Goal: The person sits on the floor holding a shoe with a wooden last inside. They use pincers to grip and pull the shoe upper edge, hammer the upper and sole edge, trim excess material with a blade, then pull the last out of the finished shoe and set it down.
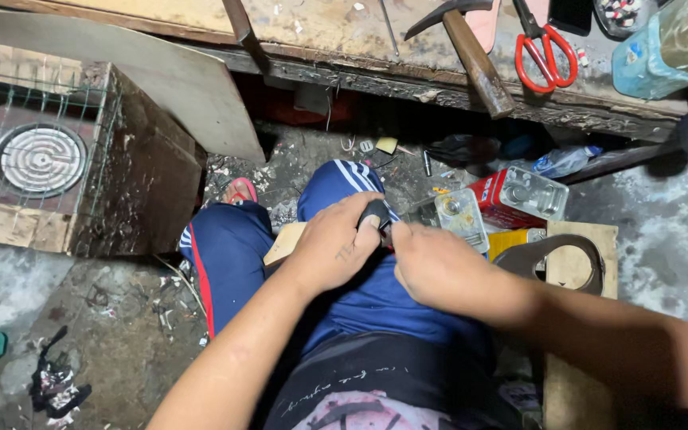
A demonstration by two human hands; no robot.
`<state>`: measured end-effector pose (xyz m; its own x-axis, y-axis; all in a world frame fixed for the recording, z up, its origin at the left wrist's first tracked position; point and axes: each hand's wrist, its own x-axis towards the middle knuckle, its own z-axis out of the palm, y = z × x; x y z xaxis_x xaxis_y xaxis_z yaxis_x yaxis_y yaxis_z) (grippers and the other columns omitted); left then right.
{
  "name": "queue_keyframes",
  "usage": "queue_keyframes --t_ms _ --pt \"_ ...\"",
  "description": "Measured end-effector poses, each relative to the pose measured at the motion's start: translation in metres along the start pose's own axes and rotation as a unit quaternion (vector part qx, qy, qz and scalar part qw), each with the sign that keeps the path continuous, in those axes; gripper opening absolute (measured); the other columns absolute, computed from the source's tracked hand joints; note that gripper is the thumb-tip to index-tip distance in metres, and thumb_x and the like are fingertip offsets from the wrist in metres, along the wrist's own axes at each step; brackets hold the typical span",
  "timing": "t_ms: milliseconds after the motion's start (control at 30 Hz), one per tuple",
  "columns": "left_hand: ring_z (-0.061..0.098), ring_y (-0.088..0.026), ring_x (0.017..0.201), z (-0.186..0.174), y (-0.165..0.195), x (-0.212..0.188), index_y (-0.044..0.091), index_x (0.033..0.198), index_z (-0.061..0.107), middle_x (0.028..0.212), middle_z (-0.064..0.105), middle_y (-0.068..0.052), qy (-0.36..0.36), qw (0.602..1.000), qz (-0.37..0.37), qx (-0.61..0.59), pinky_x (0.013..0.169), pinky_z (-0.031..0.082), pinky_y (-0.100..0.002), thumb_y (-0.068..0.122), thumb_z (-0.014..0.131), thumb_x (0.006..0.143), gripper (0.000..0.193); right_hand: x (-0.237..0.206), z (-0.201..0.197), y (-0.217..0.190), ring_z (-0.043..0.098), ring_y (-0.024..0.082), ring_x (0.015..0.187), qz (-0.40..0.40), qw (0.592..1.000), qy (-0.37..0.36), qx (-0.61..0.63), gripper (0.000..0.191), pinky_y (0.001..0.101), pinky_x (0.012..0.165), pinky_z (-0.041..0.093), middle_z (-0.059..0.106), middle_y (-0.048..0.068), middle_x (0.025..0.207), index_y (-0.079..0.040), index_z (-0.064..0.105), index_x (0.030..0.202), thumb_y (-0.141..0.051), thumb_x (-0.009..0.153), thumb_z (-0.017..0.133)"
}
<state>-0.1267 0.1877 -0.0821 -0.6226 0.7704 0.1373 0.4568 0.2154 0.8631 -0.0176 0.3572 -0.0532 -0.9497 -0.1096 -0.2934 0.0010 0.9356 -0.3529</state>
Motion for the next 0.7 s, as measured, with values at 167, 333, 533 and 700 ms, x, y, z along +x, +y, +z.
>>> queue_keyframes --t_ms 167,333,533,700 --pt "0.065 -0.042 0.105 0.014 0.009 -0.002 0.001 0.125 0.062 0.109 0.07 -0.022 0.031 0.997 -0.007 0.075 0.094 0.048 -0.05 0.019 0.057 0.088 0.042 0.002 -0.023 0.026 0.064 0.046 0.098 -0.112 0.991 0.023 0.067 0.03 0.0527 0.083 0.05 0.067 0.025 0.101 0.002 0.06 0.105 -0.016 0.081 0.064" --pt "0.065 -0.04 0.105 0.02 0.017 -0.006 0.0 0.125 0.062 0.11 0.07 -0.022 0.039 0.994 0.011 0.097 0.093 0.047 -0.05 0.019 0.06 0.086 0.042 -0.011 -0.039 0.03 0.064 0.041 0.104 -0.002 0.993 -0.104 0.056 0.03 0.0509 0.087 0.05 0.067 0.021 0.107 -0.002 0.06 0.112 -0.018 0.087 0.06" --pt "0.065 -0.04 0.108 0.014 0.011 -0.001 0.0 0.126 0.06 0.112 0.069 -0.021 0.029 0.996 0.023 0.083 0.096 0.047 -0.049 0.018 0.059 0.09 0.04 -0.013 -0.042 0.019 0.065 0.04 0.099 -0.024 0.997 -0.063 -0.024 0.031 0.0503 0.088 0.048 0.07 0.019 0.101 -0.001 0.06 0.114 -0.015 0.087 0.056" --pt "0.064 -0.04 0.107 0.014 0.013 -0.003 0.002 0.126 0.06 0.112 0.069 -0.02 0.013 0.995 0.011 0.098 0.094 0.047 -0.049 0.018 0.06 0.09 0.039 -0.005 -0.045 0.016 0.066 0.042 0.094 -0.02 0.999 -0.04 -0.013 0.026 0.052 0.084 0.049 0.07 0.023 0.096 0.001 0.059 0.107 -0.015 0.086 0.056"
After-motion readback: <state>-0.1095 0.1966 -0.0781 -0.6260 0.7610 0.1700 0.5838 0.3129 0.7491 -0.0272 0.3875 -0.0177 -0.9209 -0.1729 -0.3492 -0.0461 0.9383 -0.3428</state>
